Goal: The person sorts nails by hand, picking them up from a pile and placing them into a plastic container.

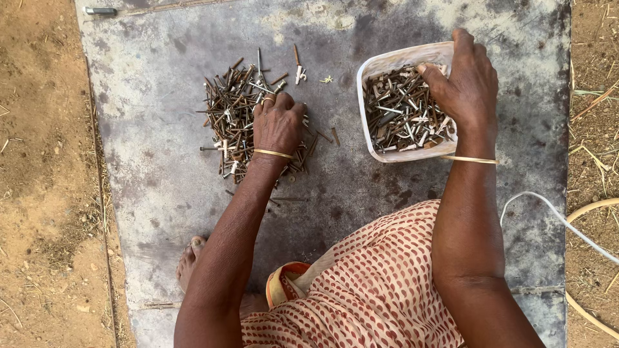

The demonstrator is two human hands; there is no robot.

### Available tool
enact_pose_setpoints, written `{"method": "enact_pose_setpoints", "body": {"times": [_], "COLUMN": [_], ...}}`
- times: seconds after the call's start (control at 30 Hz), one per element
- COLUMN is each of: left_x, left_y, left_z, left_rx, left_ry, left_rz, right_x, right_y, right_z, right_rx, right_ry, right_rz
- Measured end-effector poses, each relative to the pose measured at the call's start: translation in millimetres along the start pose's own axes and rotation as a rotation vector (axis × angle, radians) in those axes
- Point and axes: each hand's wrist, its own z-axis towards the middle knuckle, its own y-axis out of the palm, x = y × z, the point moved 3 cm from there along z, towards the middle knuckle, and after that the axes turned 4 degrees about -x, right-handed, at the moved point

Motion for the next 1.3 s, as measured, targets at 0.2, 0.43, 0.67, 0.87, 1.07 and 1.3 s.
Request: {"method": "enact_pose_setpoints", "body": {"times": [0.2,0.43,0.67,0.87,1.07,1.3], "left_x": [-0.8,-10.5,-7.2,1.4,56.8,77.3], "left_y": [15.8,11.3,18.9,12.6,-44.5,-99.3], "left_z": [-0.3,0.5,-7.5,2.7,21.0,31.5], "left_rx": [0.038,0.092,0.099,0.089,0.162,0.131], "left_ry": [-0.017,-0.075,0.039,0.007,0.228,0.274], "left_rz": [0.083,-0.061,0.027,-0.025,-0.440,-0.504], "right_x": [2.3,4.7,6.4,0.9,-0.4,5.0], "right_y": [1.8,5.3,6.1,3.8,3.4,6.6], "right_z": [0.5,1.4,2.4,1.9,0.2,1.9], "right_rx": [-0.006,-0.003,-0.001,0.010,0.029,0.036], "right_ry": [0.008,0.005,0.000,0.002,-0.008,-0.025], "right_rz": [-0.001,0.011,-0.016,0.002,-0.008,-0.013]}}
